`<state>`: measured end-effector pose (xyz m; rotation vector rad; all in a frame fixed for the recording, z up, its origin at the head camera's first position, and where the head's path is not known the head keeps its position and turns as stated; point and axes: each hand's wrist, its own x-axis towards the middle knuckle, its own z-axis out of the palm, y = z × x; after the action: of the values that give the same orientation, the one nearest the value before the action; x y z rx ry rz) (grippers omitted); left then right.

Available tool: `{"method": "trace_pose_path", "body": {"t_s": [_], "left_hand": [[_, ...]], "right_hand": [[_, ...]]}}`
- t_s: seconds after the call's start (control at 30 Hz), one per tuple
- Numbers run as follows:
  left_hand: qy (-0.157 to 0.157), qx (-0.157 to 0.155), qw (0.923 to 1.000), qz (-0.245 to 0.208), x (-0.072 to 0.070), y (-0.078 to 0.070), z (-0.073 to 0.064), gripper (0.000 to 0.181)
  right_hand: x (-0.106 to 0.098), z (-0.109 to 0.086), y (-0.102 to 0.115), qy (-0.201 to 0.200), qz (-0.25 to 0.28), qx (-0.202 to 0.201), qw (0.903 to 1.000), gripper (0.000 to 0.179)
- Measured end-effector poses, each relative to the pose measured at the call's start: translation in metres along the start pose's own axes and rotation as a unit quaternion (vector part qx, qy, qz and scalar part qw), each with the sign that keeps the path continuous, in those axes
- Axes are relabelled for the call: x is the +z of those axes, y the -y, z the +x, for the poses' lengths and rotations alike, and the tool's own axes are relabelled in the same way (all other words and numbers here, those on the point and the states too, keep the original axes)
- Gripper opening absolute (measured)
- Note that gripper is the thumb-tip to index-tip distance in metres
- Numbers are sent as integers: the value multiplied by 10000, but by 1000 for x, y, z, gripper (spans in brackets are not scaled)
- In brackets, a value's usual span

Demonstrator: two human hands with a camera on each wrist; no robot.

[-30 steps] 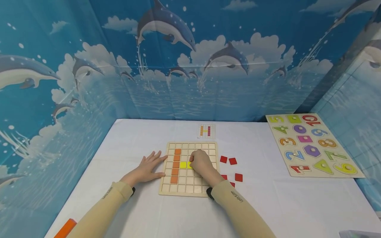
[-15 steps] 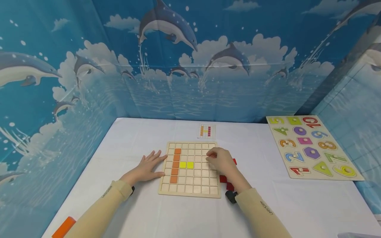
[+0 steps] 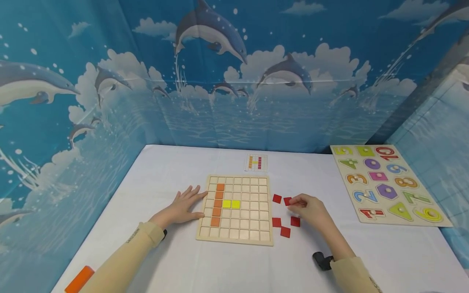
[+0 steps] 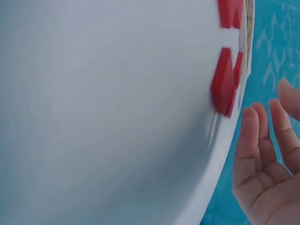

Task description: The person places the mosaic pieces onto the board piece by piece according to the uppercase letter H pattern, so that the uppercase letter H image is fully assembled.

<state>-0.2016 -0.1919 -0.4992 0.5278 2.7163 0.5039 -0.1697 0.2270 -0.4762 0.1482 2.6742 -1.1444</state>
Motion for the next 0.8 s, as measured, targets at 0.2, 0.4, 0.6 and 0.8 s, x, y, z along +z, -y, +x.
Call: {"method": "trace_pose_path", "body": {"t_s": [0.2, 0.4, 0.6, 0.8], "left_hand": [[25, 22, 10000, -55, -1, -3, -2, 77], [-6, 25, 10000, 3, -2, -2, -1, 77], [27, -21, 10000, 33, -1, -2, 0, 78], [27, -109, 9999, 58, -1, -2, 1, 79]], "right_hand": [[-3, -5, -16, 62, -36, 12, 10000, 33], [-6, -6, -18, 226, -54, -70, 9997, 35], [-6, -6, -17, 393, -157, -85, 9991, 38], [-2, -6, -15, 441, -283, -31, 9986, 38]]}}
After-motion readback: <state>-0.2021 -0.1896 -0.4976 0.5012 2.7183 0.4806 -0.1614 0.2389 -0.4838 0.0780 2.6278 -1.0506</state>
